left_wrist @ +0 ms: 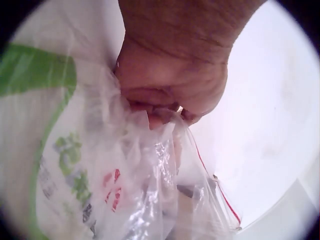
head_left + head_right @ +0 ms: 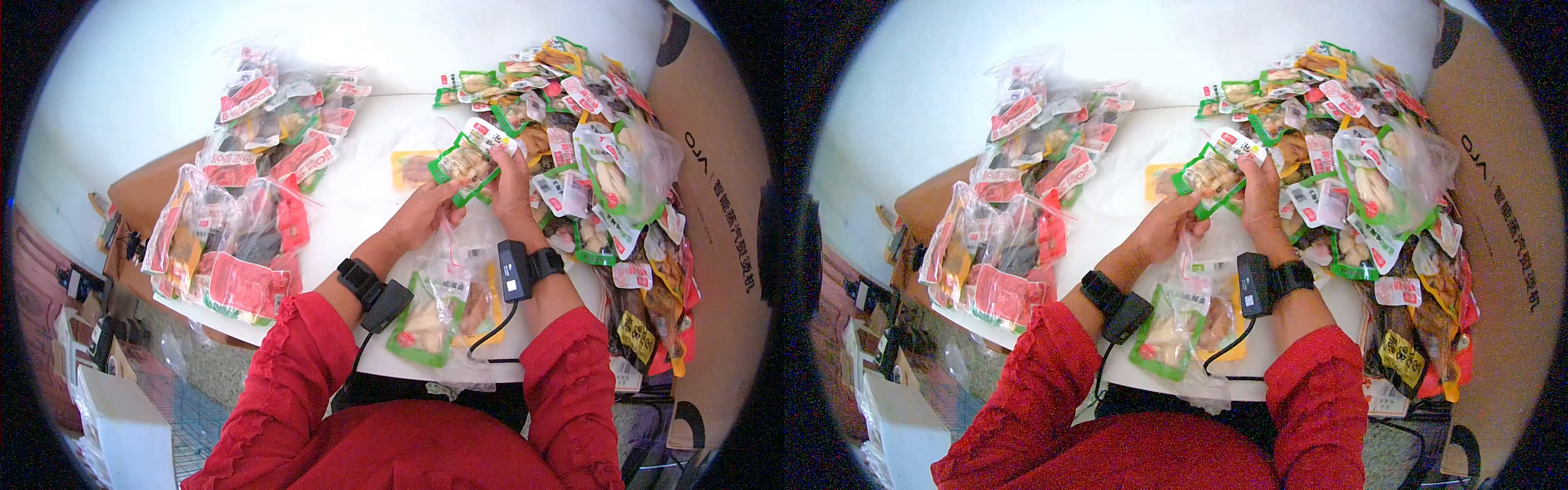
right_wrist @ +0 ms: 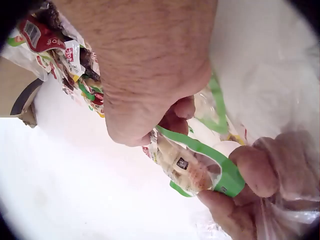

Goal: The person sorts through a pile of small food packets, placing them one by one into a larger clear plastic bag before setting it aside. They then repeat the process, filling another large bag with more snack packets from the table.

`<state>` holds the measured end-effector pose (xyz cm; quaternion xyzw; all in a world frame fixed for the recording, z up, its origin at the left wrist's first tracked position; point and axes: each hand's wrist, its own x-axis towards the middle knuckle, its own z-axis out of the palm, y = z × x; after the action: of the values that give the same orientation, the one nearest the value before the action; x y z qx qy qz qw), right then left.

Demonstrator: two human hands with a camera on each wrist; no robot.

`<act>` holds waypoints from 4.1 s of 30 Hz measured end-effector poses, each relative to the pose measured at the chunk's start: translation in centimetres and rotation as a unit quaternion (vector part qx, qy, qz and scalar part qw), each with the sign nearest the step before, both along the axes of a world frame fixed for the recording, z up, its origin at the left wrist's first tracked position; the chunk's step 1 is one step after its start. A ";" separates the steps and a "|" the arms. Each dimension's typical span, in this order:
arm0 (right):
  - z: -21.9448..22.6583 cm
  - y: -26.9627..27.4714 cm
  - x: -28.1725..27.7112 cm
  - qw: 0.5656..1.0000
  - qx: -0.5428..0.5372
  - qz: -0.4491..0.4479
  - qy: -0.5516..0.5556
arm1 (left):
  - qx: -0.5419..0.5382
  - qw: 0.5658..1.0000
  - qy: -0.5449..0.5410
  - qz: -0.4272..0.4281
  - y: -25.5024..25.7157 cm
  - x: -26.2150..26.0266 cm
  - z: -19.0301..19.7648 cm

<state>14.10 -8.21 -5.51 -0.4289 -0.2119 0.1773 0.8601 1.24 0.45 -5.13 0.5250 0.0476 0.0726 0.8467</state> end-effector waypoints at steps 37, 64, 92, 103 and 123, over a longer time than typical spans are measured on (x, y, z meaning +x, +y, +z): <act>-2.2 0.3 2.8 0.980 0.103 0.095 0.142 | 0.143 0.989 0.021 0.007 1.1 0.3 -1.5; 8.0 -3.2 -1.5 0.889 -0.314 0.185 -0.278 | 0.431 0.895 -0.087 0.077 1.2 -3.0 6.1; 6.3 -3.6 -1.1 0.655 -0.438 0.512 -0.342 | 0.572 0.788 -0.099 0.203 3.0 -1.2 2.7; 4.2 -3.6 2.0 0.654 -0.460 0.410 -0.439 | 0.636 0.765 -0.061 0.081 -0.1 -1.0 -0.1; 0.6 -3.0 2.7 0.693 -0.495 0.341 -0.399 | 0.350 0.928 -0.046 0.120 1.2 0.1 -1.5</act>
<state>16.82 -11.24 -4.89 -0.7213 -0.5482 0.3497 0.2384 1.34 1.67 -6.63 0.7746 0.0427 0.2095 0.5952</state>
